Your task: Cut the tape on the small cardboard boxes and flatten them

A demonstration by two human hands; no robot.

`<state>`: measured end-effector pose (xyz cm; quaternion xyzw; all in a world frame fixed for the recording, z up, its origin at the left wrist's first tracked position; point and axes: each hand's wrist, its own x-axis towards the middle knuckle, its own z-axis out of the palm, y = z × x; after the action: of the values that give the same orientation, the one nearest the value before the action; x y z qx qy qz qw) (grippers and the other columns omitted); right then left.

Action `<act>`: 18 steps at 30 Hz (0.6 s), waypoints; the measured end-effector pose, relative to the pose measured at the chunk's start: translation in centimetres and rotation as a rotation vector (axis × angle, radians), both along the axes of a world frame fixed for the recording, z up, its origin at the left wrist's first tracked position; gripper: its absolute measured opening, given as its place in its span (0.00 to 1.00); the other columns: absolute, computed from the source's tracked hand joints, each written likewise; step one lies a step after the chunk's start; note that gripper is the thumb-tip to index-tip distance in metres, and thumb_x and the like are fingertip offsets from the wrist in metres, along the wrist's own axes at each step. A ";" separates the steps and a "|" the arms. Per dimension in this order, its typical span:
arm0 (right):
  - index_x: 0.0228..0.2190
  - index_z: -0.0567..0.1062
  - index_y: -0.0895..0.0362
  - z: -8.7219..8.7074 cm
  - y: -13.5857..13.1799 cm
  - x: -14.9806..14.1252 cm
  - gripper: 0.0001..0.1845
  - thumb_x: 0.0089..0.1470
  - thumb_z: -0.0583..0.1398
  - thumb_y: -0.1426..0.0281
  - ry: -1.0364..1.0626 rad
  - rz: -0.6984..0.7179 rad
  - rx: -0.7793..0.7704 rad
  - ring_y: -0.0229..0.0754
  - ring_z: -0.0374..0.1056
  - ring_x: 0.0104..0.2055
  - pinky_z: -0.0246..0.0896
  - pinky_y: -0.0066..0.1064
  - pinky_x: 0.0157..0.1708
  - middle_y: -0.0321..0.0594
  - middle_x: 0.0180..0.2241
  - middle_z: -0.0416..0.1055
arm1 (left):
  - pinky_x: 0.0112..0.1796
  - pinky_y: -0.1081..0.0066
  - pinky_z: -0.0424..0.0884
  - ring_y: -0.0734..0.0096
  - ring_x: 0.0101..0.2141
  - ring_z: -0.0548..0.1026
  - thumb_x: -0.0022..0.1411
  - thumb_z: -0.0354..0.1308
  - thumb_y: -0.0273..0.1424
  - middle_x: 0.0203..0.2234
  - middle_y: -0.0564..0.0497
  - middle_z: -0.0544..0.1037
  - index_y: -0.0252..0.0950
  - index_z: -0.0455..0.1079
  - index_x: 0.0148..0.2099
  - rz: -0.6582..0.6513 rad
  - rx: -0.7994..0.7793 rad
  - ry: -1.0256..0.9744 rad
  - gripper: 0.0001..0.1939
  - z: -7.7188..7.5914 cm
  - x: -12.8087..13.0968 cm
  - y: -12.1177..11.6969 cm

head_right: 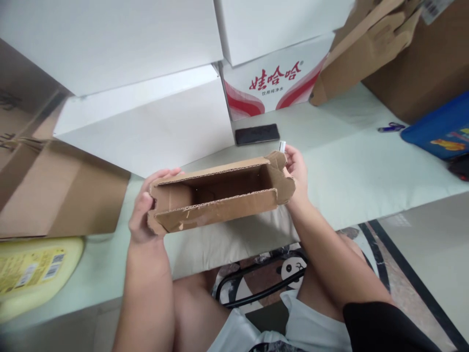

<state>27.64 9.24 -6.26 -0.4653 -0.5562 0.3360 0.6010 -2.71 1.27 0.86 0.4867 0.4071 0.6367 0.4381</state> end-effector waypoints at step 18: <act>0.42 0.76 0.48 6.4 -4.5 -1.1 0.10 0.58 0.65 0.68 0.079 0.033 0.003 0.42 0.73 0.37 0.70 0.35 0.37 0.38 0.40 0.77 | 0.59 0.54 0.76 0.51 0.59 0.78 0.65 0.59 0.58 0.57 0.40 0.81 0.41 0.79 0.56 -0.017 -0.077 -0.034 0.30 -0.3 -0.4 -0.3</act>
<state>26.55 4.70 0.11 -0.4417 -0.5401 0.3631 0.6176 -3.09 0.97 0.56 0.4621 0.4199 0.6248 0.4687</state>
